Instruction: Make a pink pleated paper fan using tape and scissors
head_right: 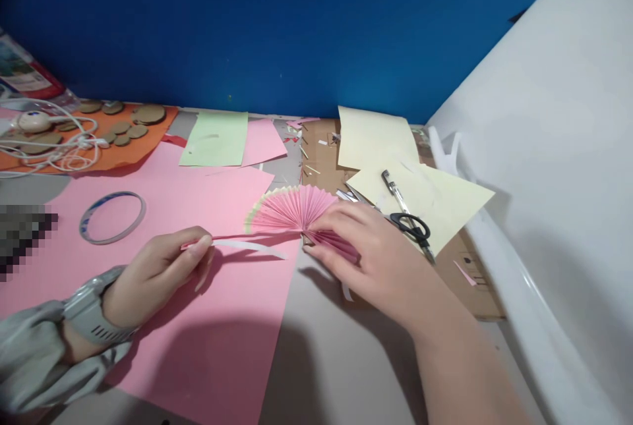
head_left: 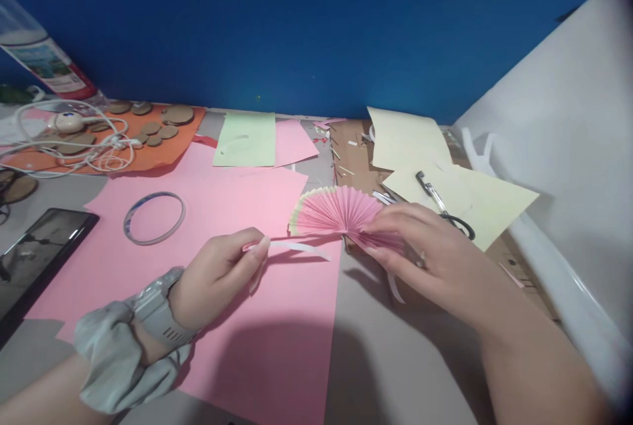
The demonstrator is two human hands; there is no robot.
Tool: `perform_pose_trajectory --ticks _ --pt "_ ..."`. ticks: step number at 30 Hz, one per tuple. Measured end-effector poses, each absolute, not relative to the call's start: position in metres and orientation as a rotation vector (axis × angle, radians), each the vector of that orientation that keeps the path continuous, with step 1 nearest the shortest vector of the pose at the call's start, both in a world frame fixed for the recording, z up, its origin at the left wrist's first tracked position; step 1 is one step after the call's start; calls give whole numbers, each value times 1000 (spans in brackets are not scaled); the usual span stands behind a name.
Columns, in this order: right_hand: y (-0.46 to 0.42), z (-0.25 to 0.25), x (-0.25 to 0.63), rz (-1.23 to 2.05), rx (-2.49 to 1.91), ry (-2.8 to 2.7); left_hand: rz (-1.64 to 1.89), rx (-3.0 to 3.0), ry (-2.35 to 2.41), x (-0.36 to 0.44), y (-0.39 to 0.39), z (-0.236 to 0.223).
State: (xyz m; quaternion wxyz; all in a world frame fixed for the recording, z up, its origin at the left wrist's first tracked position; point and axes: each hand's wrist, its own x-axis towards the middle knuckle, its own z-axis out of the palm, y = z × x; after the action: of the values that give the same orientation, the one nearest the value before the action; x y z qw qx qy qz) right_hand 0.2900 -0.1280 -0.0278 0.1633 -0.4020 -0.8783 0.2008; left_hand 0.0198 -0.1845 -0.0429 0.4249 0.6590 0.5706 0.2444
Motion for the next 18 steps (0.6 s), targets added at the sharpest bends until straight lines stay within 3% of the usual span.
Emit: perform_pose_trajectory --ticks 7,13,18 --pt "-153 -30 248 734 -1139 -2436 519 1959 1392 19 -188 -48" --pt "-163 -42 230 439 -1267 -2382 507 2009 1439 20 -190 -52" --pt "-162 -41 227 650 -1309 -2340 478 2043 1460 23 -191 -53"
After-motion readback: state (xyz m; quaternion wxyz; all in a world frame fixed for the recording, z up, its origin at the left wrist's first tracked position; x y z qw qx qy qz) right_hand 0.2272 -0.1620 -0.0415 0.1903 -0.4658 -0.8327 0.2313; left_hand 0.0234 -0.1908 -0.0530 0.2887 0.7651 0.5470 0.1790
